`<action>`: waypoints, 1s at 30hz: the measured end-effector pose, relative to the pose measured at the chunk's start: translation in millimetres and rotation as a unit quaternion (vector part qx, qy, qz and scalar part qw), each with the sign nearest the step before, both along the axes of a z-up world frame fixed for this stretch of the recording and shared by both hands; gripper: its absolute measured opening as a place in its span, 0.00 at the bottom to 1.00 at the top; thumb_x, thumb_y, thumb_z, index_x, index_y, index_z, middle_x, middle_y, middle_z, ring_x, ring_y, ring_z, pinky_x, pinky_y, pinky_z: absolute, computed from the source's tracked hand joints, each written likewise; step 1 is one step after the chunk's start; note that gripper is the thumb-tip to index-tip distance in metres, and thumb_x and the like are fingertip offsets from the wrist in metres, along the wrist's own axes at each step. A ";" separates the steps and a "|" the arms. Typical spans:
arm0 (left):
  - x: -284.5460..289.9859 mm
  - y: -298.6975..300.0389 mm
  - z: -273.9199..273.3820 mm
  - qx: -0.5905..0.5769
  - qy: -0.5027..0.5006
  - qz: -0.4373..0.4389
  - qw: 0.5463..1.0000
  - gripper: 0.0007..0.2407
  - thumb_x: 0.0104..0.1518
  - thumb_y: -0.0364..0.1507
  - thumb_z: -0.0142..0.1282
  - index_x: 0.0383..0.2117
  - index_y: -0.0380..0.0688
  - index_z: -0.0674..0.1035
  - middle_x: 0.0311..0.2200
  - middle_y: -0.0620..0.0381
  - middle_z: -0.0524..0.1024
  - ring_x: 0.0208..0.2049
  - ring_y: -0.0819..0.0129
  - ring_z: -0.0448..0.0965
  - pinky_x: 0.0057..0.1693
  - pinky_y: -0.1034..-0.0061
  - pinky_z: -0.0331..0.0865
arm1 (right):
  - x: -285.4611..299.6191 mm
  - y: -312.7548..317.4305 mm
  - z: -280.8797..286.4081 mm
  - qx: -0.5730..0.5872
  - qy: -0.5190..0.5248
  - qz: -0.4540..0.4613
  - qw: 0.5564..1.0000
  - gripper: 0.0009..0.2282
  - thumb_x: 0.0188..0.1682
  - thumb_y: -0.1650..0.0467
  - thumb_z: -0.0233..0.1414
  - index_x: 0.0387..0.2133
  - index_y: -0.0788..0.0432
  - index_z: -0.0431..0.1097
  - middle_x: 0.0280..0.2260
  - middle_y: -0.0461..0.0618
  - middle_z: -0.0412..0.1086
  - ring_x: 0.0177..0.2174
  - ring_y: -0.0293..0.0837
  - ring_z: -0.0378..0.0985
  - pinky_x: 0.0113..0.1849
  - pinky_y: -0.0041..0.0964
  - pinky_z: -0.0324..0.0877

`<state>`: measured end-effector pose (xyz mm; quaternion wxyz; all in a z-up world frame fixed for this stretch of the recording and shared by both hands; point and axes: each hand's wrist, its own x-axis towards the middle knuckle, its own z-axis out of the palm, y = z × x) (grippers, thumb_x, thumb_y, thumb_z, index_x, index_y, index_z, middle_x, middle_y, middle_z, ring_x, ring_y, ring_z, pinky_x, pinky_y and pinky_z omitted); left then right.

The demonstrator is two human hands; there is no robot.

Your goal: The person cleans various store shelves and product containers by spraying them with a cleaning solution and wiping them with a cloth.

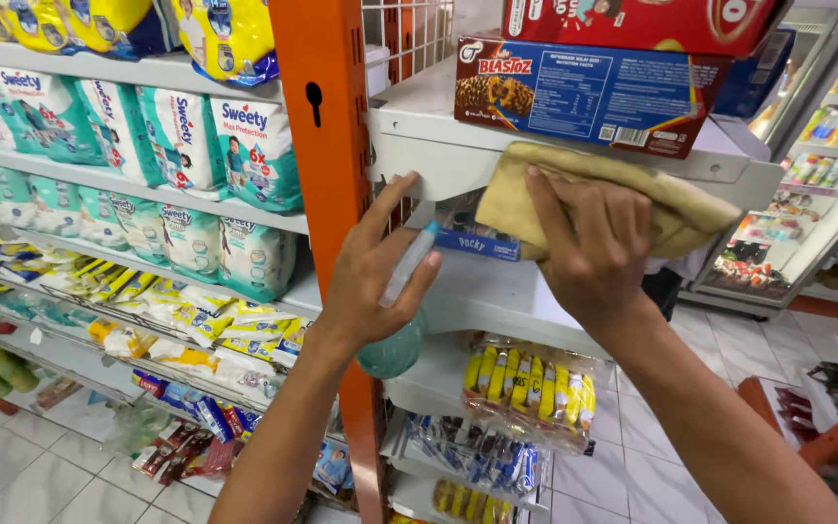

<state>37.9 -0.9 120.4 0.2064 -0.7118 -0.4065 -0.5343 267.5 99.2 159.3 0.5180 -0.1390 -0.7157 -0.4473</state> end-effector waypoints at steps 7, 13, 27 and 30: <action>-12.7 -8.0 -12.8 0.023 -0.010 0.052 0.998 0.09 0.58 0.29 0.58 0.37 0.33 0.81 0.67 0.36 0.61 0.70 0.37 0.60 0.71 0.55 0.58 | -85.5 -3.2 -6.6 -0.060 -0.018 0.044 0.997 0.20 0.48 0.75 0.53 0.56 0.66 0.72 0.44 0.52 0.68 0.44 0.51 0.67 0.48 0.44 0.67; -21.5 -11.1 -15.0 -0.010 -0.048 0.014 0.999 0.08 0.60 0.28 0.57 0.38 0.33 0.81 0.70 0.35 0.56 0.73 0.35 0.55 0.72 0.56 0.56 | -98.5 0.4 -6.1 -0.051 -0.050 0.018 0.997 0.22 0.52 0.72 0.50 0.61 0.62 0.69 0.51 0.53 0.68 0.51 0.51 0.67 0.52 0.50 0.61; -24.5 -7.0 -15.1 -0.004 -0.034 -0.003 0.999 0.09 0.61 0.28 0.56 0.38 0.32 0.80 0.72 0.32 0.49 0.72 0.32 0.52 0.71 0.55 0.55 | -93.8 1.3 10.1 0.071 -0.089 -0.071 0.991 0.21 0.50 0.68 0.48 0.58 0.52 0.71 0.65 0.40 0.62 0.61 0.51 0.63 0.53 0.53 0.57; -22.9 -7.8 -15.1 -0.041 -0.072 -0.010 0.997 0.09 0.61 0.30 0.55 0.35 0.34 0.79 0.73 0.31 0.47 0.71 0.36 0.57 0.68 0.59 0.59 | -93.4 -4.8 15.9 0.096 -0.092 -0.081 0.988 0.20 0.51 0.67 0.48 0.57 0.54 0.73 0.64 0.40 0.63 0.55 0.43 0.66 0.45 0.40 0.61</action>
